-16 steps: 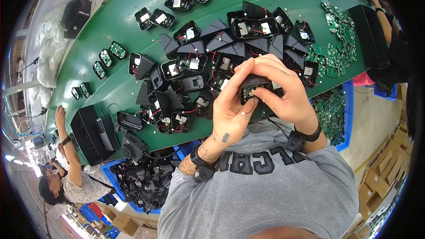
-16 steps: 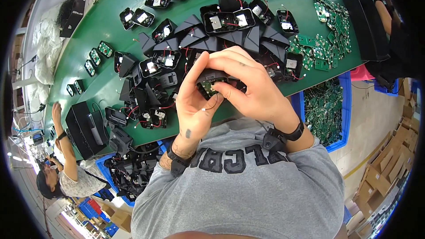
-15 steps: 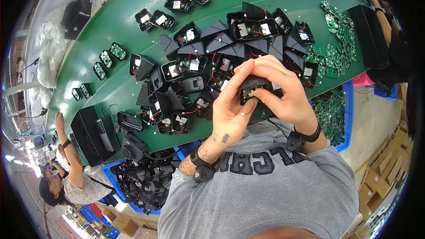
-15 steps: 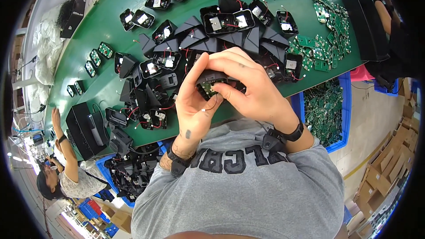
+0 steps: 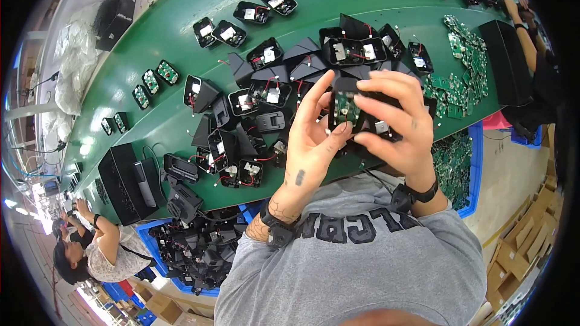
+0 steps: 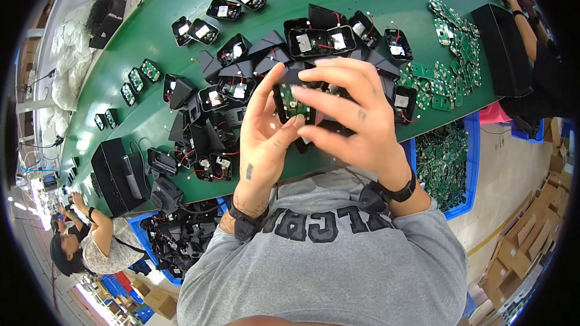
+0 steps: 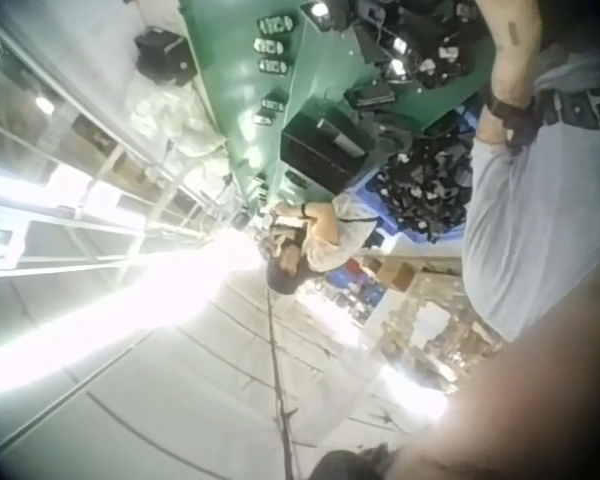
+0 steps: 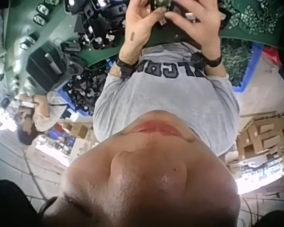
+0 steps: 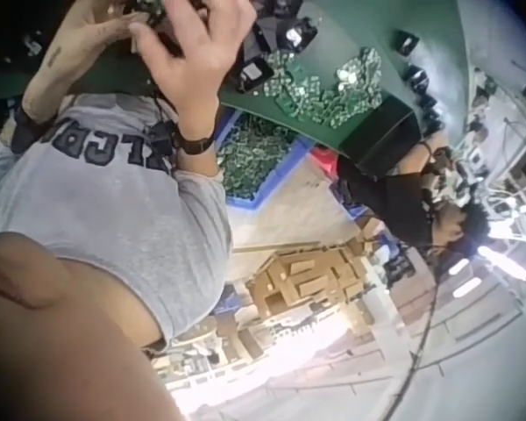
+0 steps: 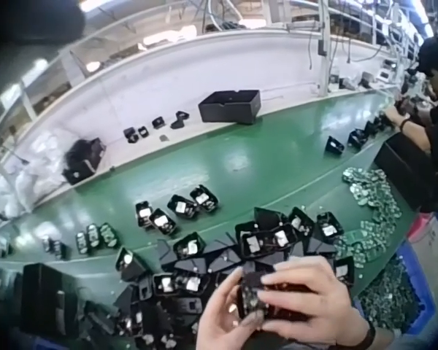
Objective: The person picks up a plastic housing and a circuit board, fits the board into the housing, and plugs a small white connector into the board before placing the unit on the workbench.
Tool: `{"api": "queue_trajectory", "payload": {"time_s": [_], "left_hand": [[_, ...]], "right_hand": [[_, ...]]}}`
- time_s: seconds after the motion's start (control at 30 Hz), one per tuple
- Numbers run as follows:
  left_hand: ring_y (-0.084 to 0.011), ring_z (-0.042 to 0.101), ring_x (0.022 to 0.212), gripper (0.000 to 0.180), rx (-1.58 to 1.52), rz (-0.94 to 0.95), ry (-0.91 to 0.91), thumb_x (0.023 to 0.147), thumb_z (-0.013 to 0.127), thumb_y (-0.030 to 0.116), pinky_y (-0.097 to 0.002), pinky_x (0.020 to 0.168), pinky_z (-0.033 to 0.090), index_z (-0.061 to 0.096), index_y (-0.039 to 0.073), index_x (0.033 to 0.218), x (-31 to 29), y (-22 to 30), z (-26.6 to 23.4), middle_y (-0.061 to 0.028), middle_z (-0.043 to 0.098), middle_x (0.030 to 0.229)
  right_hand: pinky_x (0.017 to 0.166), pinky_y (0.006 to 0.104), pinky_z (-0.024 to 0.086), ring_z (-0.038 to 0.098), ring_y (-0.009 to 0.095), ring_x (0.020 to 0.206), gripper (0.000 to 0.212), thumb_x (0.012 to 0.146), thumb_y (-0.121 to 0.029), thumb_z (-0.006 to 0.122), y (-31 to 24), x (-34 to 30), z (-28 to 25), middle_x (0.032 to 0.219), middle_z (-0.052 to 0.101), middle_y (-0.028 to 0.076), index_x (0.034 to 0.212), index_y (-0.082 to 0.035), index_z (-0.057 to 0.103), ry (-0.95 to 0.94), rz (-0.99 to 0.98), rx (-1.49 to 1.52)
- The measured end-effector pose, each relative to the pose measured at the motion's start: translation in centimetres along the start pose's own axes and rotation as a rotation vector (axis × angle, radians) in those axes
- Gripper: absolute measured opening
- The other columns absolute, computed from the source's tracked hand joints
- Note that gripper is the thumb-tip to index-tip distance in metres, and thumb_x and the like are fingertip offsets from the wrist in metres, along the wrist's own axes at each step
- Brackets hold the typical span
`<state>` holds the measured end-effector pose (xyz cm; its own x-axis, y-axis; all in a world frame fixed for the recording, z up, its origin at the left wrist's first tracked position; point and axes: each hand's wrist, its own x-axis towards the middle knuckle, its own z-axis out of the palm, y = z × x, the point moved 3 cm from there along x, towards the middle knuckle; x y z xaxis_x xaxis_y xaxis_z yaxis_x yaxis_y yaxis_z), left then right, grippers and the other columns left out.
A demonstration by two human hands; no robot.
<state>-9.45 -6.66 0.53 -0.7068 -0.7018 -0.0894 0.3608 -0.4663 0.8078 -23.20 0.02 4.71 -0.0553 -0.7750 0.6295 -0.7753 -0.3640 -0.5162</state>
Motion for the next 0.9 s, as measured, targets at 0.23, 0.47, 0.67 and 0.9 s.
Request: {"api": "queue_trajectory", "payload": {"time_s": [0.23, 0.47, 0.67, 0.9], "left_hand": [[-0.0196, 0.056, 0.110, 0.072, 0.046, 0.074, -0.009, 0.083, 0.055, -0.011, -0.0314, 0.095, 0.049, 0.025, 0.008, 0.146, 0.4, -0.3, 0.2, -0.0104, 0.043, 0.131], [-0.0176, 0.060, 0.100, 0.074, 0.233, -0.014, 0.025, 0.076, 0.065, -0.007, -0.0266, 0.077, 0.054, 0.034, 0.008, 0.140, 0.4, -0.1, -1.2, -0.0102, 0.049, 0.123], [-0.0123, 0.062, 0.059, 0.052, 0.205, -0.186, 0.015, 0.081, 0.068, 0.006, -0.0178, 0.045, 0.045, 0.040, 0.007, 0.125, 0.1, 0.5, -1.3, -0.0102, 0.060, 0.095], [-0.0328, 0.070, 0.079, 0.036, -0.009, -0.179, 0.020, 0.085, 0.053, 0.002, -0.0312, 0.061, 0.060, 0.032, 0.008, 0.114, 0.2, -0.1, -1.7, -0.0192, 0.060, 0.102]], "right_hand": [[0.096, 0.0512, 0.040, 0.052, 0.032, 0.110, 0.034, 0.058, -0.021, 0.081, -0.9, -0.4, 1.1, 0.113, 0.060, 0.006, 0.091, -0.016, 0.073, -0.001, 0.042, 0.027], [0.098, 0.0467, 0.035, 0.047, 0.036, 0.117, 0.020, 0.064, -0.018, 0.077, 0.2, -0.5, 1.8, 0.117, 0.059, 0.009, 0.082, -0.013, 0.071, -0.082, 0.115, 0.191], [0.091, 0.0400, 0.043, 0.058, 0.029, 0.104, 0.009, 0.077, -0.007, 0.071, 1.9, -1.1, 1.7, 0.092, 0.071, 0.005, 0.085, -0.005, 0.071, 0.076, 0.222, 0.345], [0.092, 0.0402, 0.043, 0.058, 0.029, 0.103, 0.011, 0.081, -0.006, 0.065, 1.7, -1.2, 2.1, 0.092, 0.071, 0.006, 0.091, -0.004, 0.070, 0.111, 0.183, 0.251]]}}
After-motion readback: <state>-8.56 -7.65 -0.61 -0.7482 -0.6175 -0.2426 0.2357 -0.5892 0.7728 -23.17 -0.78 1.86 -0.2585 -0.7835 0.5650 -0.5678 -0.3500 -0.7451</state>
